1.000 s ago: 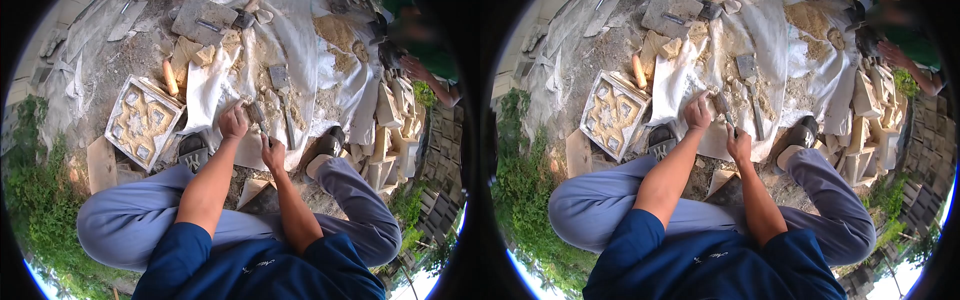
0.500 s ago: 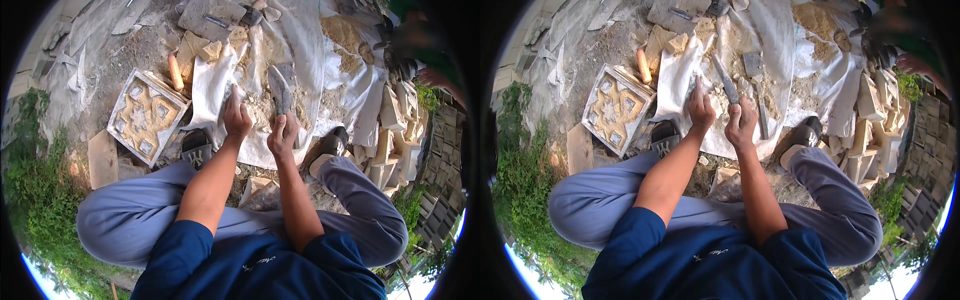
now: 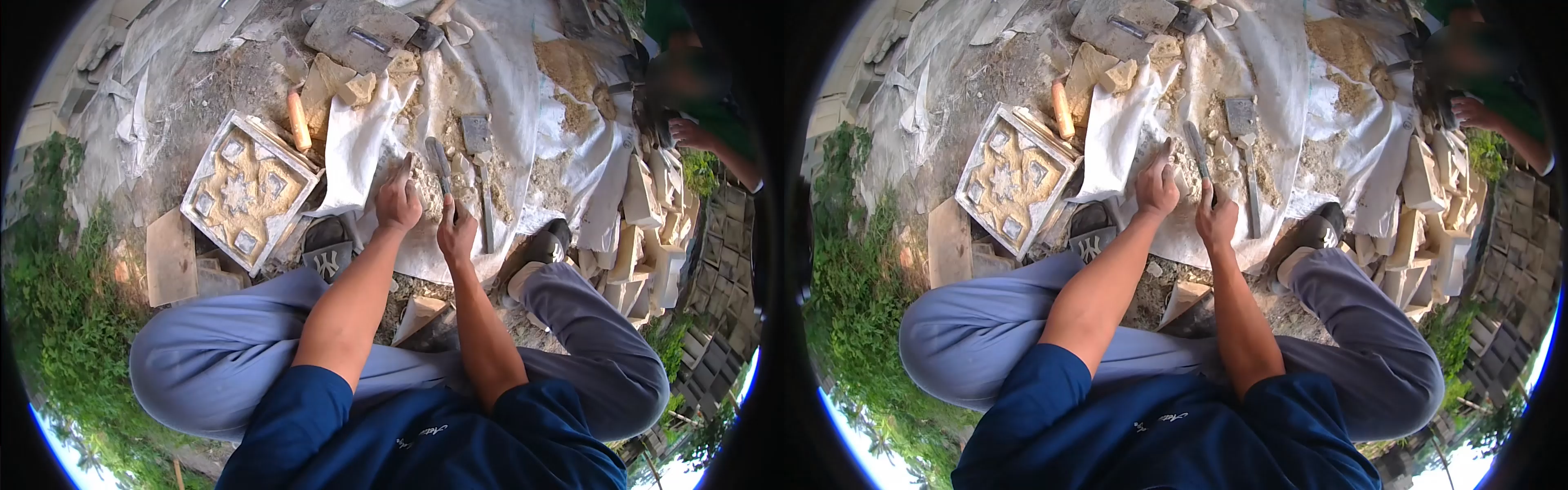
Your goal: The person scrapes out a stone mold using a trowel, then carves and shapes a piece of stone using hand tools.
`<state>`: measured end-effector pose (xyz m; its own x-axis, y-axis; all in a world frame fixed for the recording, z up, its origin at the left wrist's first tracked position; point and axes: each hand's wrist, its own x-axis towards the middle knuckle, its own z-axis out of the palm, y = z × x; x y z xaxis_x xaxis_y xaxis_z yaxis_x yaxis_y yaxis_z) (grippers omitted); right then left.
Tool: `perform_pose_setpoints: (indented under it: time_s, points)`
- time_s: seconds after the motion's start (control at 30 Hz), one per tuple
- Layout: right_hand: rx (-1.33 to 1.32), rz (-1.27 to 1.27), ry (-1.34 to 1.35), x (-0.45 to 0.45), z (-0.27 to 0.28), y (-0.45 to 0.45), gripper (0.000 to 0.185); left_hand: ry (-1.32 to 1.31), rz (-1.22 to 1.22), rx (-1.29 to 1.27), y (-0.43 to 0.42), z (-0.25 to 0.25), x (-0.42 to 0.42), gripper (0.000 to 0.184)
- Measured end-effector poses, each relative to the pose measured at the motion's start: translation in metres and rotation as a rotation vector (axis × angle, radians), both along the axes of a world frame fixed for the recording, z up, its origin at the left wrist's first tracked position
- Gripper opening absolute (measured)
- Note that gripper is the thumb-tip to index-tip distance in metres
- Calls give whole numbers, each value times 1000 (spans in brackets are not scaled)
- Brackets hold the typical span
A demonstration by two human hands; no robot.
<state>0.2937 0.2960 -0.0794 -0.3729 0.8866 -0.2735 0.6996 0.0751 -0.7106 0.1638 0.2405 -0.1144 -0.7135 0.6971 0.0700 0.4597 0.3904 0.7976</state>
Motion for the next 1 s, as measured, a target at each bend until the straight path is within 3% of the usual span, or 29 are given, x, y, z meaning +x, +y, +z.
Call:
perform_pose_setpoints:
  time_s: [0.13,0.23,0.27,0.43,0.5,0.57,0.63,0.7,0.77,0.83,0.93,1.0]
  points:
    - [144,-63,146,9,-2,-17,29,-44,1,26,-1,-1,0,52]
    - [91,-24,-244,16,-11,-23,40,6,5,37,2,0,-2,51]
    - [92,-21,-244,18,-16,-21,40,-35,12,61,2,0,-2,50]
    - [-56,-33,-149,18,0,-3,50,-31,29,88,1,2,1,50]
    - [-1,-60,-25,14,2,-2,48,-29,27,35,0,2,1,51]
    - [53,-139,264,10,9,-1,44,-12,24,54,0,2,0,51]
    - [98,-126,332,13,5,-2,42,7,20,77,0,0,1,52]
    - [125,-125,257,16,0,-9,41,19,14,64,1,2,0,52]
    - [45,-93,-113,21,-7,-12,45,-37,19,70,1,5,1,51]
    - [-27,-145,-187,19,-10,-7,50,-97,22,73,1,0,1,51]
    - [-33,-135,-249,26,0,5,53,20,18,95,1,-4,1,50]
    - [-30,-146,-130,25,3,11,55,-56,26,92,1,-3,1,51]
